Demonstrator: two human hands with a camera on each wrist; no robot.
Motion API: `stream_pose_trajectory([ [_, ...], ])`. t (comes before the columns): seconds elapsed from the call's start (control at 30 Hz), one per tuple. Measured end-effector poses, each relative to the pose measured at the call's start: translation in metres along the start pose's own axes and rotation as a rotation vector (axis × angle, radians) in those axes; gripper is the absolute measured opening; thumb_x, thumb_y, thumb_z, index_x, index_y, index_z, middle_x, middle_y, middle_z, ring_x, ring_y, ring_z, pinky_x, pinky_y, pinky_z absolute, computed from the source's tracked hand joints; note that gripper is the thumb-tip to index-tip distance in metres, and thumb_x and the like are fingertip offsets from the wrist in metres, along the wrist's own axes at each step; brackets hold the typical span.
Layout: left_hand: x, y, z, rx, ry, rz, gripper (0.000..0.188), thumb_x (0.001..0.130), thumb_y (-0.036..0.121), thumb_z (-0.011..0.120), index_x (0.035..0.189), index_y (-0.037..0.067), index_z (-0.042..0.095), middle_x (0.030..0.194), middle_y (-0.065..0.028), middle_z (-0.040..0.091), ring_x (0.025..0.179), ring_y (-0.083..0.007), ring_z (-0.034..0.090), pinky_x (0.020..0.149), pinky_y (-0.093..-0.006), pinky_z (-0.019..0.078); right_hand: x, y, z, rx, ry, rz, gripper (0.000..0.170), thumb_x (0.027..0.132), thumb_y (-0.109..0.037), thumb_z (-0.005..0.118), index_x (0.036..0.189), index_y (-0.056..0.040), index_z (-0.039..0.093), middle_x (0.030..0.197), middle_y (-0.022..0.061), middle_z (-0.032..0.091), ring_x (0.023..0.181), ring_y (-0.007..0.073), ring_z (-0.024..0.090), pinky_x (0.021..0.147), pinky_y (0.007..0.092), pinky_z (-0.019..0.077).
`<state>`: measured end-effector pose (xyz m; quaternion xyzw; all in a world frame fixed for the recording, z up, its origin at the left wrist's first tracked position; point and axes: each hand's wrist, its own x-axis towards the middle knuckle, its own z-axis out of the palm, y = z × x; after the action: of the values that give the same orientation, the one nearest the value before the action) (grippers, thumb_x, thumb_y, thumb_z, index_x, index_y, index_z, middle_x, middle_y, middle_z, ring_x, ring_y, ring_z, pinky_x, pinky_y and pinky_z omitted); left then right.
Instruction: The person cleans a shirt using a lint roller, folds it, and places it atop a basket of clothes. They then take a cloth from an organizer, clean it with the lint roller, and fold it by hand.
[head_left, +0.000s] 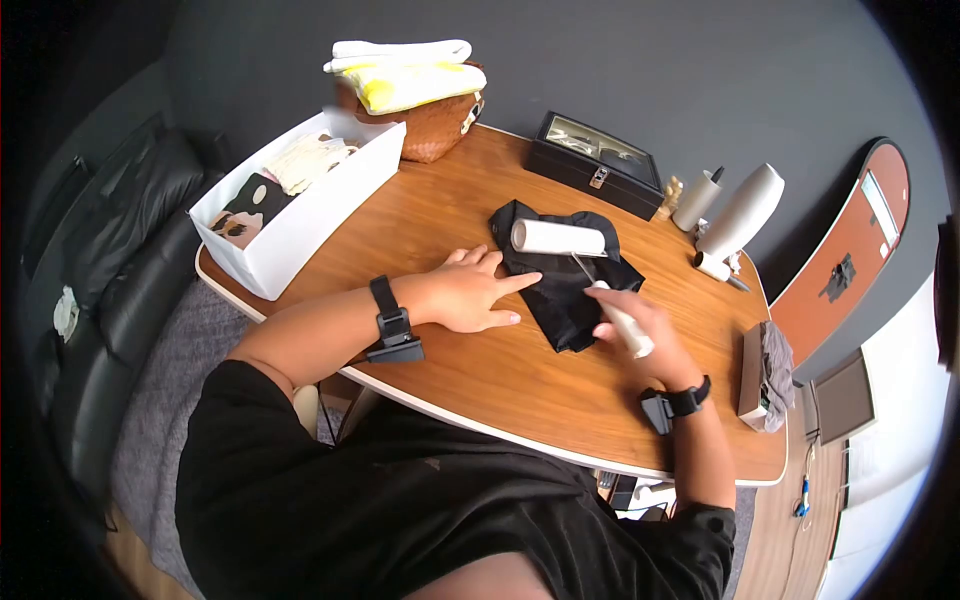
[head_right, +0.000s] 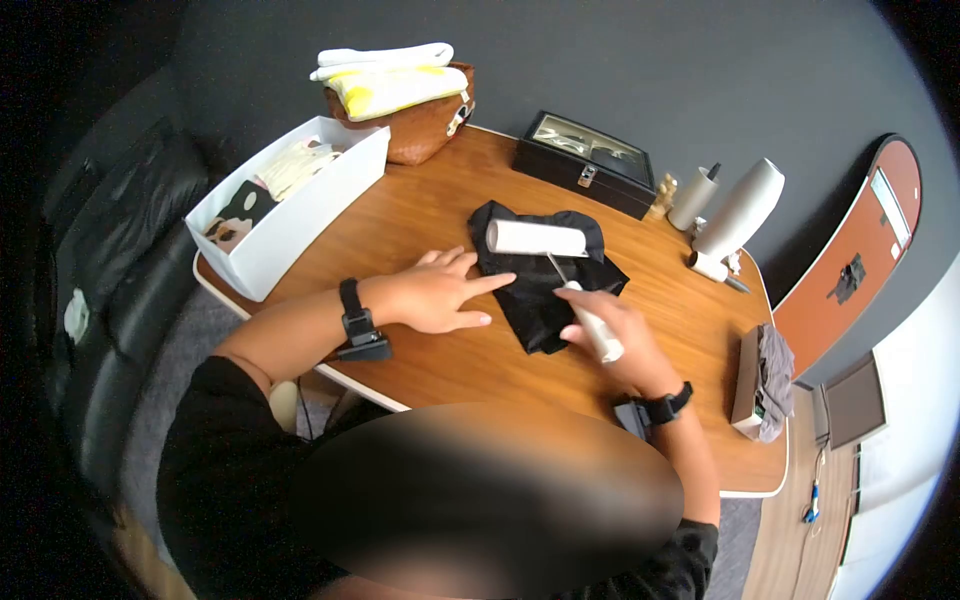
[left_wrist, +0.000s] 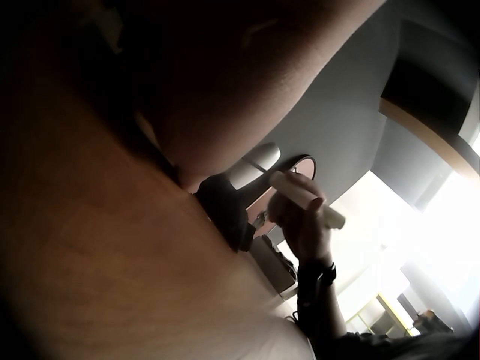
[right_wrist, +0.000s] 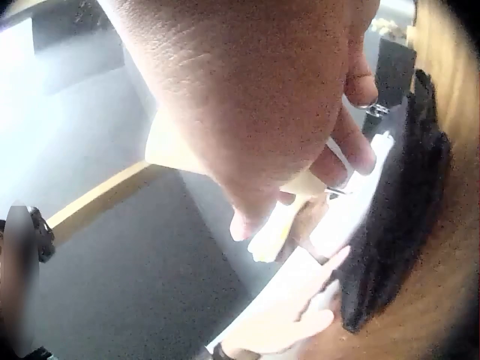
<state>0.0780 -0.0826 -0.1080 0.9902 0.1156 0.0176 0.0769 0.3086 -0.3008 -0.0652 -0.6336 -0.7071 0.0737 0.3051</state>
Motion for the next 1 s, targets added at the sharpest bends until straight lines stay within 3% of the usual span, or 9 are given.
stream_pose_trajectory([
  [0.17, -0.006, 0.007, 0.001, 0.038, 0.123, 0.052, 0.066, 0.101, 0.05, 0.058, 0.159, 0.023, 0.044, 0.127, -0.0256, 0.053, 0.12, -0.0413, 0.051, 0.107, -0.0502, 0.0382, 0.004, 0.017, 0.019, 0.029, 0.027, -0.116, 0.063, 0.093, -0.03, 0.078, 0.147, -0.0092, 0.053, 0.133, 0.0187, 0.065, 0.119, 0.0382, 0.064, 0.102, 0.042, 0.0501],
  [0.23, -0.009, 0.016, -0.001, -0.08, 0.113, 0.017, 0.068, 0.099, 0.047, 0.062, 0.156, 0.014, 0.047, 0.126, -0.0224, 0.053, 0.121, -0.0382, 0.05, 0.106, -0.0487, 0.0388, 0.002, 0.012, 0.01, 0.064, 0.018, 0.051, 0.059, 0.094, -0.03, 0.076, 0.146, -0.0087, 0.055, 0.133, 0.0192, 0.065, 0.122, 0.0364, 0.063, 0.103, 0.0411, 0.0496],
  [0.37, -0.011, 0.027, 0.005, -0.114, 0.151, 0.197, 0.07, 0.096, 0.044, 0.067, 0.152, 0.005, 0.048, 0.133, -0.0203, 0.051, 0.125, -0.0366, 0.049, 0.107, -0.0487, 0.0384, -0.001, 0.004, -0.006, 0.158, 0.195, 0.066, 0.039, 0.097, -0.025, 0.073, 0.13, -0.0042, 0.069, 0.123, 0.0144, 0.072, 0.111, 0.0246, 0.068, 0.096, 0.0351, 0.0523],
  [0.4, -0.012, 0.029, 0.006, -0.115, 0.207, 0.303, 0.071, 0.096, 0.044, 0.067, 0.15, 0.003, 0.048, 0.136, -0.0197, 0.049, 0.129, -0.0358, 0.047, 0.11, -0.0487, 0.037, -0.002, 0.0, -0.005, 0.266, 0.291, 0.106, 0.029, 0.098, -0.021, 0.072, 0.12, -0.0016, 0.073, 0.113, 0.0115, 0.075, 0.101, 0.0178, 0.069, 0.089, 0.0307, 0.0534],
  [0.43, -0.012, 0.031, 0.007, -0.115, 0.262, 0.408, 0.072, 0.096, 0.045, 0.067, 0.149, 0.0, 0.048, 0.14, -0.0192, 0.047, 0.133, -0.0349, 0.045, 0.113, -0.0487, 0.0355, -0.005, 0.0, -0.007, 0.266, 0.293, 0.107, 0.029, 0.098, -0.021, 0.072, 0.12, -0.0016, 0.073, 0.113, 0.0115, 0.075, 0.101, 0.0178, 0.069, 0.089, 0.0307, 0.0534],
  [0.53, -0.008, 0.029, 0.016, -0.132, 0.235, 0.395, 0.072, 0.096, 0.046, 0.067, 0.149, 0.001, 0.048, 0.147, -0.0196, 0.043, 0.14, -0.0367, 0.04, 0.117, -0.0509, 0.0318, -0.009, 0.0, -0.012, 0.248, 0.434, 0.093, 0.019, 0.099, -0.014, 0.072, 0.111, -0.0001, 0.074, 0.105, 0.0109, 0.076, 0.09, 0.0123, 0.068, 0.08, 0.0263, 0.0538],
  [0.67, -0.005, 0.026, 0.018, -0.144, 0.201, 0.415, 0.072, 0.097, 0.046, 0.066, 0.151, 0.001, 0.045, 0.151, -0.0223, 0.042, 0.141, -0.0408, 0.042, 0.118, -0.0523, 0.0311, -0.005, 0.002, -0.006, 0.243, 0.396, 0.104, 0.021, 0.098, -0.014, 0.073, 0.115, -0.0013, 0.074, 0.106, 0.011, 0.076, 0.092, 0.016, 0.069, 0.083, 0.029, 0.0542],
  [0.77, -0.004, 0.027, 0.019, -0.149, 0.149, 0.39, 0.073, 0.099, 0.047, 0.064, 0.152, 0.001, 0.044, 0.154, -0.0243, 0.04, 0.143, -0.041, 0.041, 0.119, -0.0523, 0.0293, 0.001, 0.0, 0.005, 0.046, 0.218, 0.032, 0.034, 0.096, -0.017, 0.075, 0.128, -0.0076, 0.07, 0.114, 0.0144, 0.074, 0.103, 0.0274, 0.071, 0.09, 0.0351, 0.0538],
  [1.0, -0.005, 0.022, 0.024, -0.114, 0.072, 0.335, 0.078, 0.103, 0.052, 0.056, 0.159, 0.003, 0.034, 0.165, -0.023, 0.03, 0.155, -0.0371, 0.027, 0.122, -0.0526, 0.0234, 0.001, 0.018, 0.01, 0.091, 0.26, -0.018, 0.037, 0.096, -0.019, 0.075, 0.131, -0.0085, 0.069, 0.11, 0.0142, 0.073, 0.097, 0.0271, 0.07, 0.088, 0.036, 0.0533],
])
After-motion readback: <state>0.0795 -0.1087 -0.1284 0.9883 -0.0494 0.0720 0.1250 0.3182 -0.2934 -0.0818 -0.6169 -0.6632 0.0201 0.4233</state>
